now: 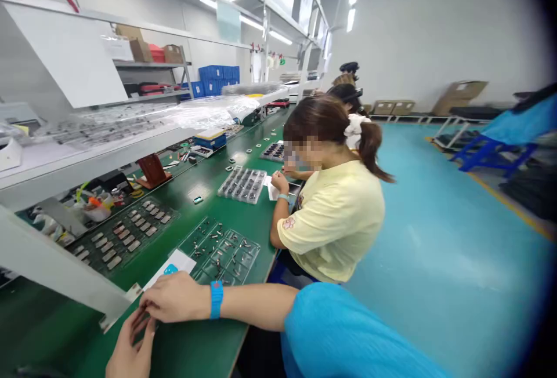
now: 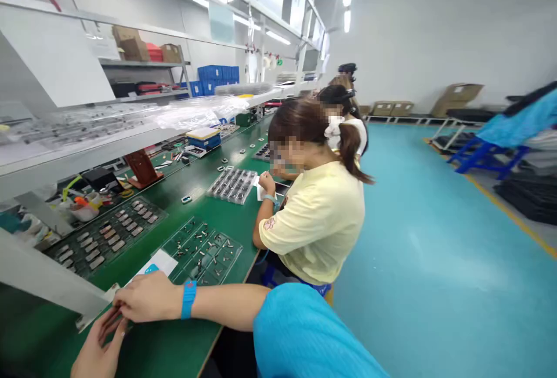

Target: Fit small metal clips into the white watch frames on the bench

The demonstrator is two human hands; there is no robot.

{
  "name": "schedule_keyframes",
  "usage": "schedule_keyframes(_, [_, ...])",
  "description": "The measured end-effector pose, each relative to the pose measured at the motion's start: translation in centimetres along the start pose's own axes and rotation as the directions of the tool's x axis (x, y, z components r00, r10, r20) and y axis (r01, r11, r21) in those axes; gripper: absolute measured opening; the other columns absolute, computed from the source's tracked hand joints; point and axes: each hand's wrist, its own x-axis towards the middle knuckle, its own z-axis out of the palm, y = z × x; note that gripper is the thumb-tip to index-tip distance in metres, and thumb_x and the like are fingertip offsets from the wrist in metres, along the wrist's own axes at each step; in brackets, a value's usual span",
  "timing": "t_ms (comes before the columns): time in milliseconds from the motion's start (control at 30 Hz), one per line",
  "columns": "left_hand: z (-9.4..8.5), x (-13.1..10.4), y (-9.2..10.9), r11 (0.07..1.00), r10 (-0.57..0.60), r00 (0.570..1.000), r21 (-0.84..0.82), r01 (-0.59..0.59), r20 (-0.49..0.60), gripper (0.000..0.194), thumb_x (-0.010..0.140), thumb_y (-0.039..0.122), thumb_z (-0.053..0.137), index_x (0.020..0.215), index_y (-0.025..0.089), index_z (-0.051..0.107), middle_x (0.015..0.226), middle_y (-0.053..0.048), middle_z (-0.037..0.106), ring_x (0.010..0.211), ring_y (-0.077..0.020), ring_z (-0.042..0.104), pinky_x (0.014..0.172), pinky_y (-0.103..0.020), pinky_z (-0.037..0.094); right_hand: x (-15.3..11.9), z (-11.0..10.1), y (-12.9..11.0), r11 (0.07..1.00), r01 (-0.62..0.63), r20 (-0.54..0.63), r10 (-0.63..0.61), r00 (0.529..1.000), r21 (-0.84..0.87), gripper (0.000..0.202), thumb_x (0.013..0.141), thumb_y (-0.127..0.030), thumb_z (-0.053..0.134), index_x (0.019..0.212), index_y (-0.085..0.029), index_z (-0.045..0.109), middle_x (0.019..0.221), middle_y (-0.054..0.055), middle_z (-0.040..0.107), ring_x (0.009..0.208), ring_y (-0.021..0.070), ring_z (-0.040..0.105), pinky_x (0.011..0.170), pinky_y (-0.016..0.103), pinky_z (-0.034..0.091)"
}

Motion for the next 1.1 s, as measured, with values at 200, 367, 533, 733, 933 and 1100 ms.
schedule_keyframes(200, [0.3,-1.8,1.3,0.990,0.113,0.990,-0.071,-0.119,-0.084,0.052,0.079,0.065,0.062,0.108,0.022,0.063,0.109,-0.012,0.077,0.105,-0.0344,0.075,0.090,-0.049,0.063,-0.3,-0.9,-0.5,0.997,-0.005,0.016,0.004,1.000,0.079,0.012,0.096,-0.029,0.067,0.104,-0.025,0.073,0.101,0.000,0.080,0.098,0.0166,0.073,0.076,0.025,0.051])
schedule_keyframes(367, [0.8,-2.5,2.8,0.947,0.115,0.992,-0.296,-0.127,-0.059,0.044,0.082,0.059,0.066,0.099,0.018,0.064,0.094,-0.010,0.075,0.088,-0.0257,0.076,0.080,-0.041,0.065,-0.7,-0.3,-0.1,0.990,0.012,-0.019,-0.010,1.000,0.138,0.014,0.100,-0.029,0.065,0.105,-0.021,0.075,0.100,0.003,0.079,0.095,0.0192,0.072,0.081,0.029,0.052])
schedule_keyframes(533, [0.8,-2.5,2.9,0.911,0.077,0.997,-0.403,-0.083,-0.030,0.047,0.079,0.060,0.070,0.093,0.016,0.065,0.080,-0.008,0.072,0.073,-0.0223,0.074,0.062,-0.034,0.063,-1.3,-0.1,0.1,0.995,0.052,-0.044,-0.048,0.998,0.086,0.018,0.103,-0.030,0.061,0.106,-0.019,0.075,0.100,0.004,0.078,0.096,0.0199,0.070,0.083,0.030,0.051])
schedule_keyframes(733, [0.9,-2.4,2.9,0.893,0.020,1.000,-0.449,-0.018,-0.001,0.035,0.077,0.049,0.068,0.086,0.015,0.065,0.076,-0.006,0.071,0.061,-0.0152,0.068,0.050,-0.023,0.054,-1.8,0.3,0.4,0.985,0.170,-0.046,-0.168,0.985,0.035,0.024,0.106,-0.028,0.053,0.100,-0.018,0.073,0.094,0.008,0.075,0.093,0.0212,0.065,0.081,0.032,0.048])
schedule_keyframes(933, [0.8,-2.6,2.9,0.893,-0.007,1.000,-0.449,0.015,0.020,0.023,0.076,0.037,0.067,0.086,0.016,0.064,0.075,-0.004,0.070,0.055,-0.0119,0.063,0.044,-0.019,0.045,-2.1,0.6,0.8,0.983,0.185,-0.064,-0.183,0.981,0.024,0.024,0.106,-0.026,0.051,0.101,-0.019,0.073,0.093,0.007,0.075,0.092,0.0213,0.065,0.079,0.032,0.047])
schedule_keyframes(1100, [0.6,-2.7,3.0,0.908,-0.016,0.999,-0.419,0.029,0.035,0.024,0.079,0.040,0.067,0.086,0.016,0.066,0.072,-0.004,0.070,0.051,-0.0105,0.057,0.043,-0.019,0.041,-2.4,0.7,0.8,0.993,0.115,-0.094,-0.113,0.989,0.017,0.023,0.105,-0.026,0.052,0.102,-0.021,0.074,0.096,0.005,0.077,0.093,0.0193,0.068,0.079,0.030,0.047])
